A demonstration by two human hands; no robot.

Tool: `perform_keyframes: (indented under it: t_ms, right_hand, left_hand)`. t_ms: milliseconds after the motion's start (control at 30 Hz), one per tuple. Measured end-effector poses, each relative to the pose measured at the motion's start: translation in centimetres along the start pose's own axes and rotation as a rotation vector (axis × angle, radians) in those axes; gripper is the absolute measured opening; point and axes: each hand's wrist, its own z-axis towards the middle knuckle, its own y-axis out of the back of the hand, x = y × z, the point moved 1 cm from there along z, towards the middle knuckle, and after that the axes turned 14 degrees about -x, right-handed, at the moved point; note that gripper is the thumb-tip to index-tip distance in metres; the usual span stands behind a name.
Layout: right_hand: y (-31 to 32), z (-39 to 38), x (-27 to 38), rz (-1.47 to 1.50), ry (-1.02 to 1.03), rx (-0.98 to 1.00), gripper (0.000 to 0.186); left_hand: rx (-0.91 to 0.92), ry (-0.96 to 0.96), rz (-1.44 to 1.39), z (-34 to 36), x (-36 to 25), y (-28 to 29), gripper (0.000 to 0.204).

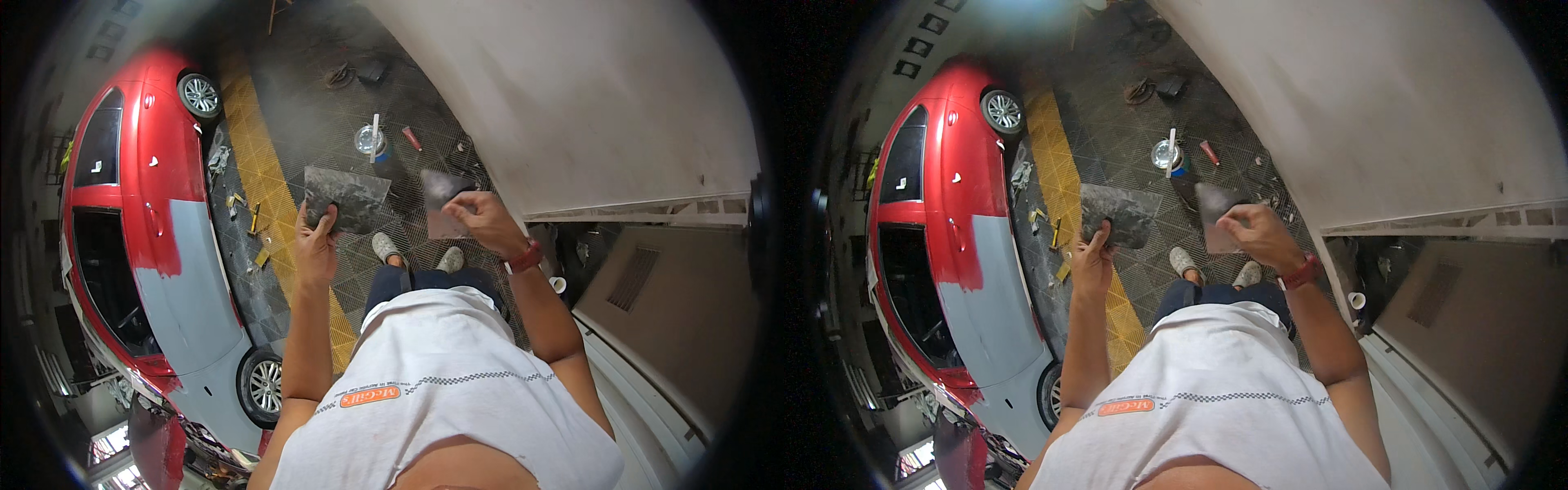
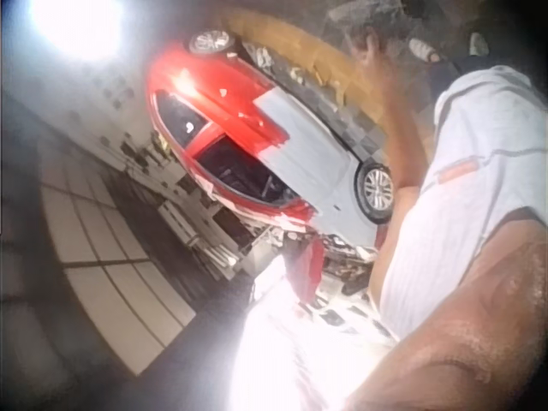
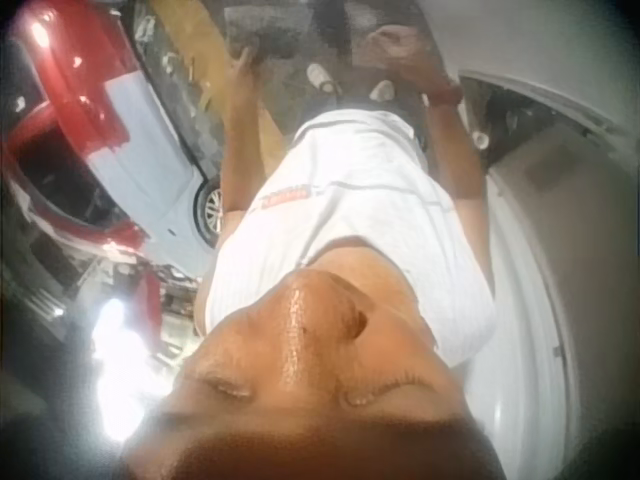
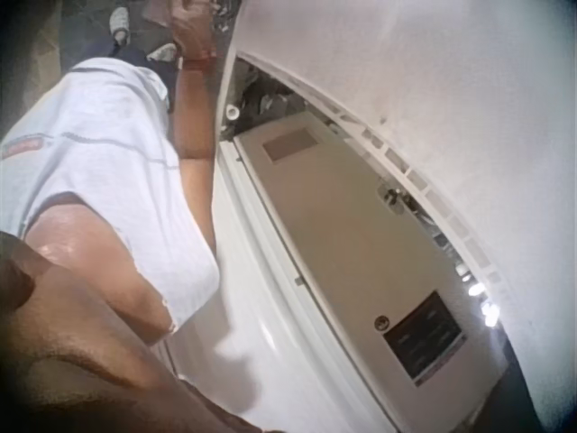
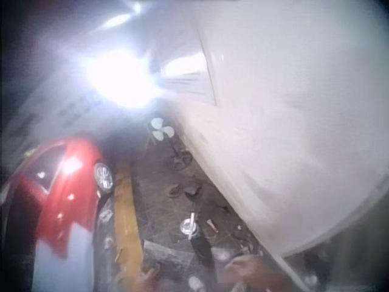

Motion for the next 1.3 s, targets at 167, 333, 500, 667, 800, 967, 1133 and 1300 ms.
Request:
perform_keyframes:
  t_ms: [167, 333, 500, 667, 800, 967, 1133, 1300]
  right_hand:
    - [-1.2, -0.4, 1.8, 0.318, 0.051, -0.475, 0.041]
    - [-2.1, -1.0, 3.1, 0.490, -0.111, -0.391, 0.040]
    - [-2.5, -0.7, 0.7, 0.530, -0.072, -0.605, 0.042]
    - [-0.1, -1.2, 2.3, 0.076, -0.046, -0.305, 0.047]
    - [7.3, 0.2, 1.9, -0.026, 0.106, -0.986, 0.043]
    - [12.4, -3.2, 7.9, 0.381, 0.150, -1.240, 0.039]
    - [14.3, -3.5, 17.1, 0.312, 0.296, -1.362, 0.038]
    - [15.4, -2.1, 27.9, -0.314, 0.451, -1.412, 0.035]
  left_hand:
    - [0.024, -0.006, -0.003, -0.9, 0.2, -1.3, 0.055]
    - [0.095, 0.076, 0.043, -3.1, 1.4, -4.6, 0.052]
    - [0.338, 0.122, 0.256, -3.0, 3.9, -7.5, 0.041]
    - [0.598, 0.125, 0.420, -2.0, 5.3, -10.1, 0.034]
    - [0.696, 0.128, 0.514, 1.0, 0.0, -15.8, 0.036]
    - [0.864, -0.045, 0.282, 7.5, -5.5, -27.7, 0.034]
    - [0.896, -0.175, -0.028, 9.0, -10.8, -42.7, 0.049]
    - [0.892, -0.121, -0.155, 7.2, -15.4, -52.7, 0.051]
